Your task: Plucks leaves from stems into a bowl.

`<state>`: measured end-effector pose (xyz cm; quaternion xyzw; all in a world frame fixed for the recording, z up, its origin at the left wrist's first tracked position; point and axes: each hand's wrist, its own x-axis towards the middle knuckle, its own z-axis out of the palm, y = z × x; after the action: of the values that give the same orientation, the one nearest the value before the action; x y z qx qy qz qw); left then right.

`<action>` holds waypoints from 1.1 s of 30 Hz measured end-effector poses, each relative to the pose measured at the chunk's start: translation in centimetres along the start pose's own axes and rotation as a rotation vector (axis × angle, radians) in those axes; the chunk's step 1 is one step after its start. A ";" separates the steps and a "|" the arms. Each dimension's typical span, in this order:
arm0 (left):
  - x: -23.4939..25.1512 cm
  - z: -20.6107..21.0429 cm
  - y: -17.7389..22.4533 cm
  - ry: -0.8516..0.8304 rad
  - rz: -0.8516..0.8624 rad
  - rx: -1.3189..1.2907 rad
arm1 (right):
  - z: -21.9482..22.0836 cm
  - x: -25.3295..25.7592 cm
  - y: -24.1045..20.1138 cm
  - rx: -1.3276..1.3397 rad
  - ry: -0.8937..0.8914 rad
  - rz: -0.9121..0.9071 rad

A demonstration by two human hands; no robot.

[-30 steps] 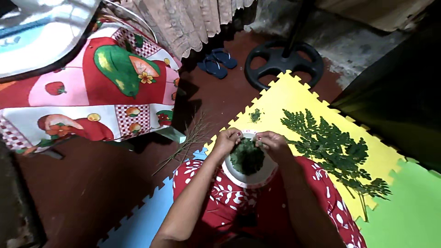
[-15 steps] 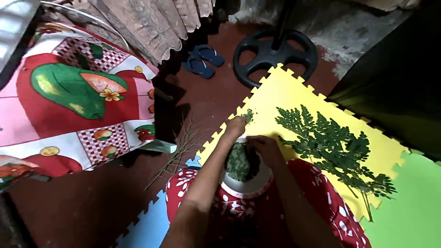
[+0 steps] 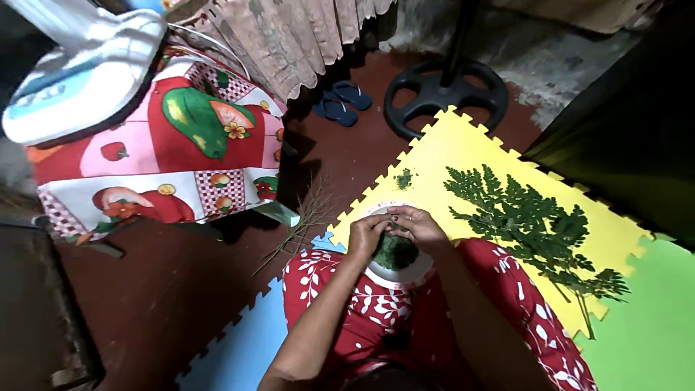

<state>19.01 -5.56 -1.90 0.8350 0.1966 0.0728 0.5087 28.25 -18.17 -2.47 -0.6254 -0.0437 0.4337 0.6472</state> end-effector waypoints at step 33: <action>-0.9 -0.4 0.4 0.124 -0.362 -0.503 | -0.2 -0.6 0.3 0.041 0.047 -0.123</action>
<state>18.18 -5.73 -1.33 0.6286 0.3485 0.0782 0.6909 27.81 -18.74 -2.50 -0.6181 -0.0579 0.3789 0.6863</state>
